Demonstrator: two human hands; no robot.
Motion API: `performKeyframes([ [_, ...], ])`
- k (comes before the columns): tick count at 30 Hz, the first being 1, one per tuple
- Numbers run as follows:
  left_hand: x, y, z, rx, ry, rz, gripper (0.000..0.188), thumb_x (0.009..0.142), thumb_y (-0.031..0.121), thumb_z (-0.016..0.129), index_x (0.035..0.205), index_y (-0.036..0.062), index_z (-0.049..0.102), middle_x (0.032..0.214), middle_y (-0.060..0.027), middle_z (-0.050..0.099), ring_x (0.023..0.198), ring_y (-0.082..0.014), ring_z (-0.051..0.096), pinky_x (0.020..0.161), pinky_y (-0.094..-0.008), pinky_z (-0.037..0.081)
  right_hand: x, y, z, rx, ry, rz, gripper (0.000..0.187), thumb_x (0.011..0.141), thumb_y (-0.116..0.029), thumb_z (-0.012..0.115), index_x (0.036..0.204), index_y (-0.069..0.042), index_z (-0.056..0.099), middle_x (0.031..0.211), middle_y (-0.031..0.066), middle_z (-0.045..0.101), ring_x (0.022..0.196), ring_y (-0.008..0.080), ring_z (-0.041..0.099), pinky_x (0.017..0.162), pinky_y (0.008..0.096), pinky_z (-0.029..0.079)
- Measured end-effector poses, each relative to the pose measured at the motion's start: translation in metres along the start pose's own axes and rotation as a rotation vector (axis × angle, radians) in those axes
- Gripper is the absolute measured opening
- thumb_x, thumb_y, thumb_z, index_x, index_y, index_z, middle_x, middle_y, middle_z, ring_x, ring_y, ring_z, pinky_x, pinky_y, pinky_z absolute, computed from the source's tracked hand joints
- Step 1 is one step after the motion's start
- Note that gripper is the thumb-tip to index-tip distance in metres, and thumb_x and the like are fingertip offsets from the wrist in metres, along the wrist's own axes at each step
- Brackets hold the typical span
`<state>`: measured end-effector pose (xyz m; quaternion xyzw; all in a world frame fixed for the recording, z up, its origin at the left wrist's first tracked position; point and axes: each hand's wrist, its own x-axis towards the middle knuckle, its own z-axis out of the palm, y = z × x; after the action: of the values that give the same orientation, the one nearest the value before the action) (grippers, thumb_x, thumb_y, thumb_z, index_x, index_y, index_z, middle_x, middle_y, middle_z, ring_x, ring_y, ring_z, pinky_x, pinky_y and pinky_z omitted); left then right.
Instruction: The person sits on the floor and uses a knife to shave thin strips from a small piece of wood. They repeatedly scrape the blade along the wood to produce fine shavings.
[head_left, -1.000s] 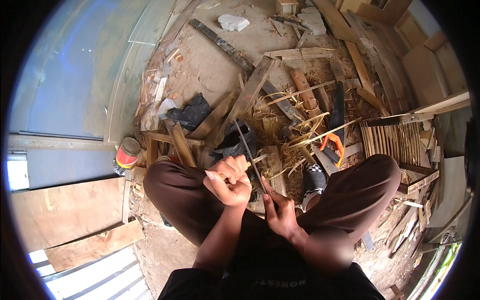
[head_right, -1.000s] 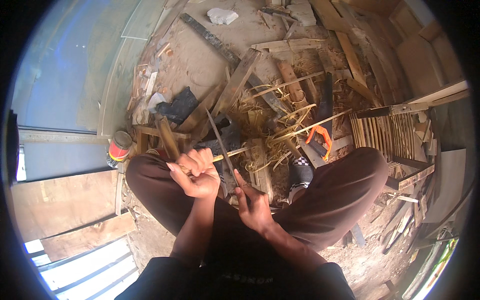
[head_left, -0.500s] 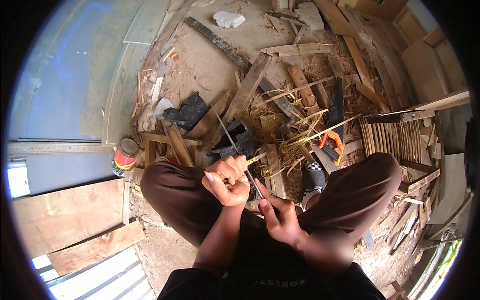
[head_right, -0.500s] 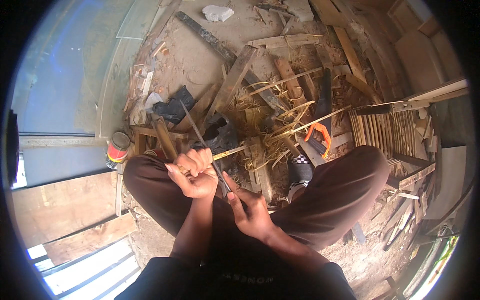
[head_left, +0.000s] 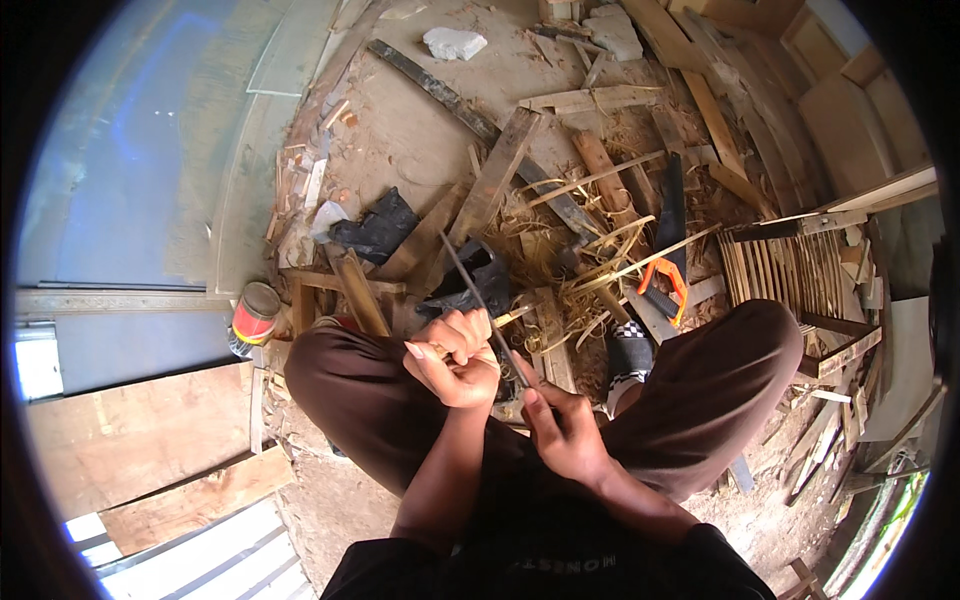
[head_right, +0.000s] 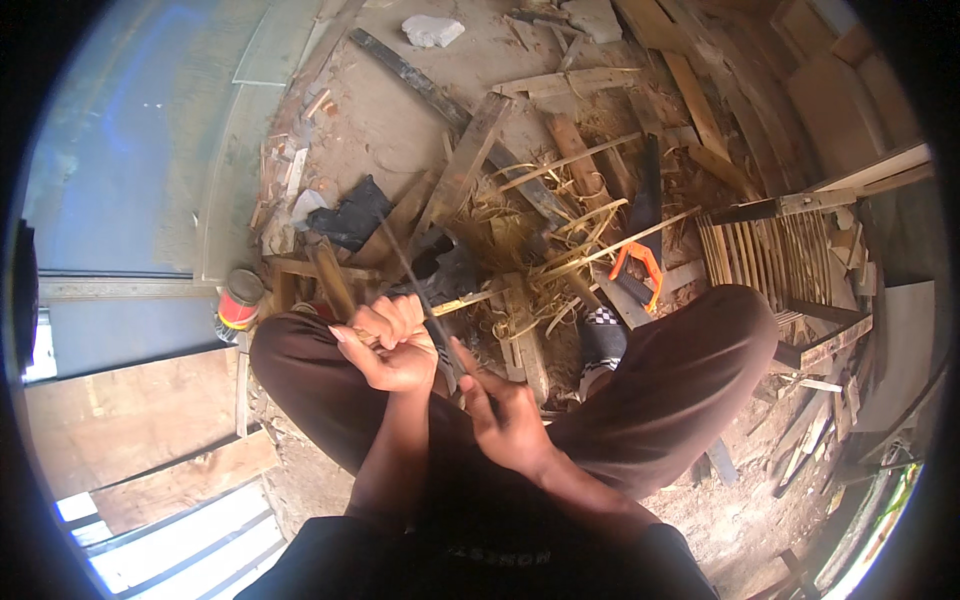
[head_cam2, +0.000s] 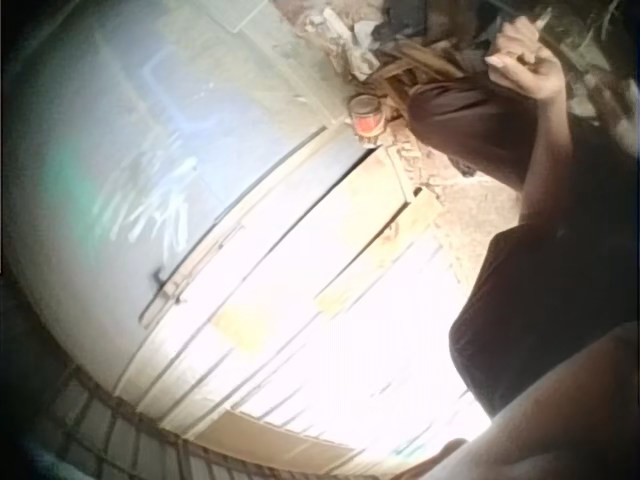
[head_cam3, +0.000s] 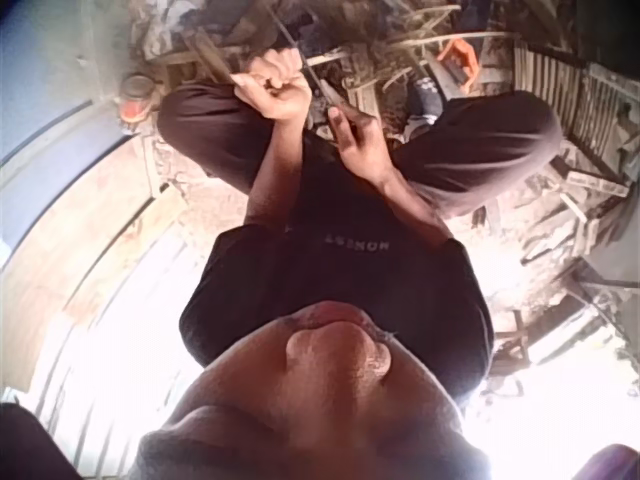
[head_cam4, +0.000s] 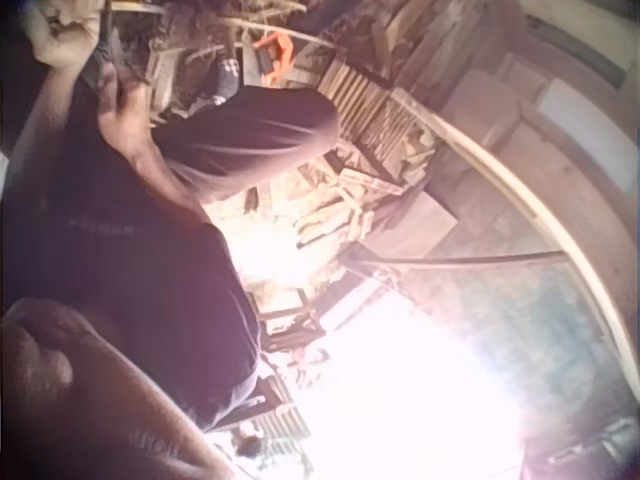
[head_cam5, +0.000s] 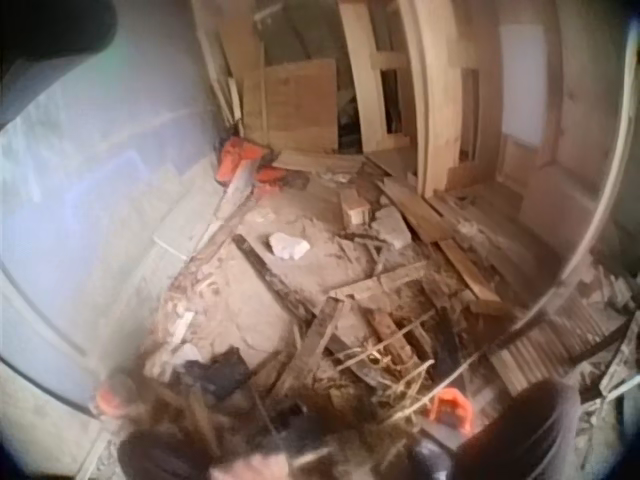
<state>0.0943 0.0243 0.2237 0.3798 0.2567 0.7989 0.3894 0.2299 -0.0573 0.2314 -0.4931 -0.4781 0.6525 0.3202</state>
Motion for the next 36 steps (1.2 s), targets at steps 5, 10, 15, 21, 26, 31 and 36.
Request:
performKeyframes([
  [5,0.000,0.002,0.007,-0.009,-0.007,-0.020,0.056,0.108,0.041,0.034,0.062,0.0104,0.030,0.055,0.0016,0.024,0.048,-0.0108,0.019,0.049,-0.0295,0.021,0.003,0.006,0.008,-0.169,0.135,-0.317,0.040,0.103,-0.012,0.051,0.143,-0.004,0.053,0.072,0.0161,0.061,0.065,0.0164,0.055,0.069,0.0316,0.050],
  [10,0.000,-0.001,-0.003,-0.028,0.029,0.001,0.056,0.109,0.041,0.033,0.062,0.0096,0.030,0.055,0.0011,0.025,0.049,-0.0106,0.020,0.049,-0.0291,0.021,0.024,0.052,-0.011,-0.266,0.142,0.067,0.041,0.103,-0.012,0.050,0.144,-0.008,0.052,0.090,0.0288,0.067,0.078,0.0315,0.071,0.074,0.0383,0.052],
  [15,0.001,-0.002,0.000,0.056,-0.053,-0.016,0.057,0.109,0.048,0.028,0.066,0.0116,0.029,0.057,0.0016,0.025,0.051,-0.0102,0.016,0.050,-0.0285,0.019,0.009,0.002,-0.004,-0.273,0.084,0.064,0.041,0.102,-0.016,0.052,0.143,-0.009,0.053,0.089,0.0264,0.069,0.081,0.0349,0.071,0.078,0.0391,0.053],
  [21,0.002,-0.001,0.002,0.018,-0.052,-0.022,0.056,0.109,0.048,0.028,0.066,0.0116,0.029,0.057,0.0020,0.025,0.051,-0.0100,0.015,0.051,-0.0288,0.018,0.022,0.029,0.007,-0.223,0.156,-0.181,0.042,0.102,-0.014,0.054,0.143,-0.008,0.053,0.087,0.0230,0.064,0.072,0.0297,0.065,0.068,0.0357,0.052],
  [26,0.005,-0.003,-0.004,0.040,-0.014,-0.008,0.057,0.109,0.049,0.027,0.066,0.0119,0.029,0.056,0.0018,0.024,0.050,-0.0094,0.016,0.050,-0.0285,0.019,0.041,0.093,0.003,-0.332,0.307,-0.196,0.040,0.104,-0.016,0.051,0.143,-0.007,0.053,0.070,0.0143,0.054,0.064,0.0182,0.053,0.065,0.0334,0.049],
  [31,0.008,-0.005,0.003,0.052,-0.011,0.004,0.057,0.109,0.049,0.029,0.065,0.0117,0.029,0.056,0.0022,0.024,0.049,-0.0098,0.015,0.049,-0.0284,0.017,0.029,0.006,0.011,-0.238,0.146,-0.129,0.040,0.103,-0.017,0.052,0.141,-0.007,0.054,0.116,0.0297,0.065,0.109,0.0400,0.066,0.089,0.0399,0.053],
  [36,0.004,-0.005,-0.001,0.057,-0.003,0.007,0.057,0.109,0.047,0.030,0.064,0.0123,0.028,0.056,0.0017,0.024,0.050,-0.0094,0.015,0.049,-0.0288,0.016,0.042,0.057,0.013,-0.141,0.199,-0.108,0.038,0.104,-0.018,0.051,0.139,-0.005,0.056,0.121,0.0270,0.065,0.118,0.0399,0.061,0.095,0.0401,0.051],
])
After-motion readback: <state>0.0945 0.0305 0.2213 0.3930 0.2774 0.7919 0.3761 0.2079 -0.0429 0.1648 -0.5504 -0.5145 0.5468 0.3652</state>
